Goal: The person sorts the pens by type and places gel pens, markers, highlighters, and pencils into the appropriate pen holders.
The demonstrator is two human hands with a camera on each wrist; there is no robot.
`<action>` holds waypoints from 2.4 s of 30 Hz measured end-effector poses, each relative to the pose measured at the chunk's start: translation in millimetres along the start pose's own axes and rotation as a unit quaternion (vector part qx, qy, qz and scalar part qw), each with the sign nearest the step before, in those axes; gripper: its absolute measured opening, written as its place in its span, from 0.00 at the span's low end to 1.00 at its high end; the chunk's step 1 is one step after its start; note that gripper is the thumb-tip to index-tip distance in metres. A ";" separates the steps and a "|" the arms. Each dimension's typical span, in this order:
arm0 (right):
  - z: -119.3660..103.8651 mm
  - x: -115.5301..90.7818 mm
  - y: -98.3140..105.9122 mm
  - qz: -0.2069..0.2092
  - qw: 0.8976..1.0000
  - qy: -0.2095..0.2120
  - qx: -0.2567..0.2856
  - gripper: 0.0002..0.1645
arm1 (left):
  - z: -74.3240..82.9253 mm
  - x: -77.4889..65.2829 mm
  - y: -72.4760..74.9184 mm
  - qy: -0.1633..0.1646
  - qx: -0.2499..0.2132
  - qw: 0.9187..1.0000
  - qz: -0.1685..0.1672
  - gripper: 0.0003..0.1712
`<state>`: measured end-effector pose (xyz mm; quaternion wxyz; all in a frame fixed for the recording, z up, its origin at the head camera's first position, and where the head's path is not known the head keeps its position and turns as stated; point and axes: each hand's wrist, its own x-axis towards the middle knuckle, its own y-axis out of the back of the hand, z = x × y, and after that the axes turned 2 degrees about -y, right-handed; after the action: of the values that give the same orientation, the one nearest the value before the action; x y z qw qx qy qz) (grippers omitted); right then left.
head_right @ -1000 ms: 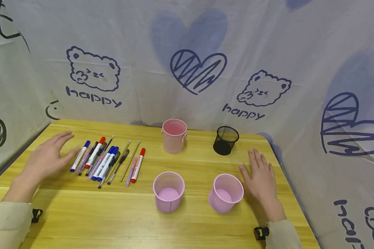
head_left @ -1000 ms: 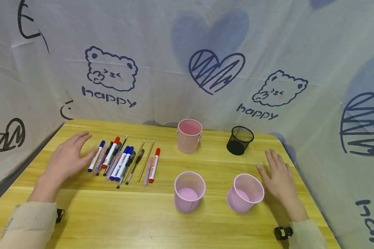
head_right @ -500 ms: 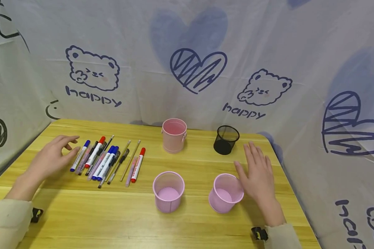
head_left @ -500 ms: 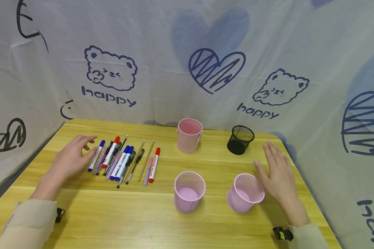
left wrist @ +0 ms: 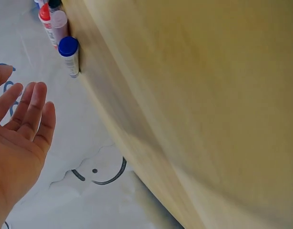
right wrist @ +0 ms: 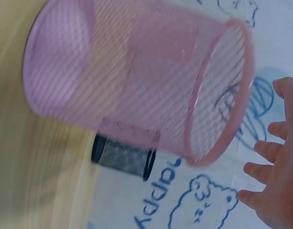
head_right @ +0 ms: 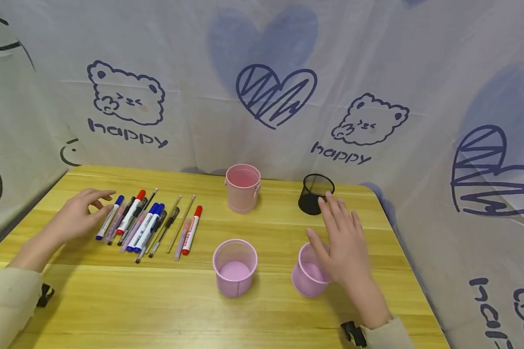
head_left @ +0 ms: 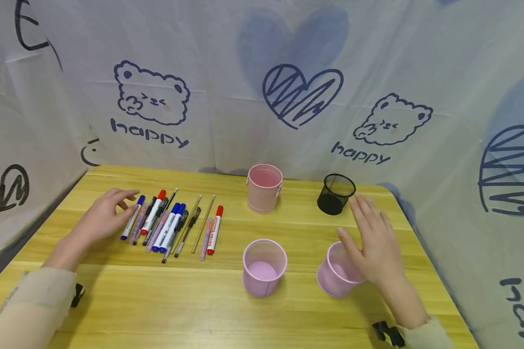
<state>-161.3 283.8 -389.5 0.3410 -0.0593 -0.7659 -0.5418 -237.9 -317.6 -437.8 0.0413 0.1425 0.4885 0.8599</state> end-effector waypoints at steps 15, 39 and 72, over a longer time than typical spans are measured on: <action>-50.8 -4.8 -14.0 -0.039 0.995 0.072 0.048 0.43 | -14.4 9.2 -4.1 0.012 -0.001 0.999 -0.049 0.30; -87.6 -15.8 -40.8 -0.202 0.974 0.074 0.069 0.56 | -25.3 21.2 -5.9 -0.002 0.008 0.995 -0.102 0.29; -92.5 -19.4 -58.0 -0.250 0.962 0.075 0.075 0.52 | -27.8 28.1 -6.2 0.010 -0.003 0.994 -0.113 0.23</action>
<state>-130.9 185.1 -430.0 0.2544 0.2007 -0.7672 -0.5536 -273.1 -331.5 -450.7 0.1339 0.0777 0.4997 0.8522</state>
